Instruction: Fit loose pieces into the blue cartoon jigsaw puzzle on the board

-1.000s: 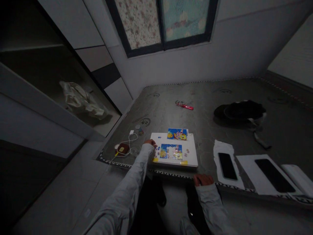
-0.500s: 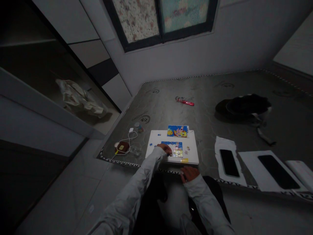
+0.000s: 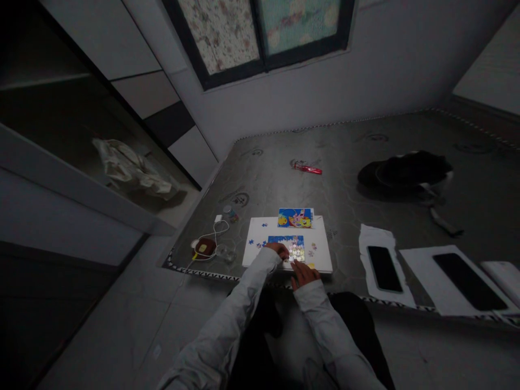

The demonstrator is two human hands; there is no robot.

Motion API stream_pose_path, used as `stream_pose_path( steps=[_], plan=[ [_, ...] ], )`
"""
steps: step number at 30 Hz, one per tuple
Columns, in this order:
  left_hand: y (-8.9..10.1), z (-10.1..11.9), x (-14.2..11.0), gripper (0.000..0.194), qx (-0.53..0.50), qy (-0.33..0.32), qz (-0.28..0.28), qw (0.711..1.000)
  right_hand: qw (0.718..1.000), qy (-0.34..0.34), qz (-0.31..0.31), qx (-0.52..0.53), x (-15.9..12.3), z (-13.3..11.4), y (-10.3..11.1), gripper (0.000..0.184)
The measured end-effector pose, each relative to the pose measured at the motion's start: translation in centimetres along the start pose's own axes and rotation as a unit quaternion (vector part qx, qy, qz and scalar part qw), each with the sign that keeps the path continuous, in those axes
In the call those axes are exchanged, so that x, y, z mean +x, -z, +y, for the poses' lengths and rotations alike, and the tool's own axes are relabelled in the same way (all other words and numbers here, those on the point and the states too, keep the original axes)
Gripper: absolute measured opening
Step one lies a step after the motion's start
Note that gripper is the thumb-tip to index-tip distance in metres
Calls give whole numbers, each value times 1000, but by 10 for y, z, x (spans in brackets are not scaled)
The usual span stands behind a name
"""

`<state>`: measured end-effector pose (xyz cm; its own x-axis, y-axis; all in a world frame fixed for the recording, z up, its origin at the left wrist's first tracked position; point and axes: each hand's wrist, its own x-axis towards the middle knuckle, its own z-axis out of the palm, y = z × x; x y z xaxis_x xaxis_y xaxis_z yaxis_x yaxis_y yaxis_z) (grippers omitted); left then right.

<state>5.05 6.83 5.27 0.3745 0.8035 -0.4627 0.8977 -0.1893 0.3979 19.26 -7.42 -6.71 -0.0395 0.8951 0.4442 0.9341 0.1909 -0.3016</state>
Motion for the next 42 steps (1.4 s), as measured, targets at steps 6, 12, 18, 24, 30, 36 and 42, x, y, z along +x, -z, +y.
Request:
stream_pose_path(
  steps=[6,12,18,24,30,36,42],
  plan=[
    [-7,-4,-2,24,-18,5,18,1000,1000,-19,3,-8,-3,-2,-6,54],
    [-14,-4,-7,25,-38,-4,60,997,999,-24,-30,-36,-2,-5,-2,54],
    [-20,-4,-8,23,-29,-6,70,997,998,-32,-37,-31,2,-8,3,52],
    [-34,-14,-13,18,-29,-45,135,989,999,-21,-29,-28,1,-5,-2,49],
    [-47,-28,-35,32,-16,-34,176,984,999,-26,-22,-7,2,-7,3,48],
    [-65,-32,-56,47,55,-42,124,990,998,-25,-51,-17,11,-12,6,54],
    [-71,-28,-60,54,47,-26,128,990,990,-48,-115,-63,22,-14,-4,61]
  ],
)
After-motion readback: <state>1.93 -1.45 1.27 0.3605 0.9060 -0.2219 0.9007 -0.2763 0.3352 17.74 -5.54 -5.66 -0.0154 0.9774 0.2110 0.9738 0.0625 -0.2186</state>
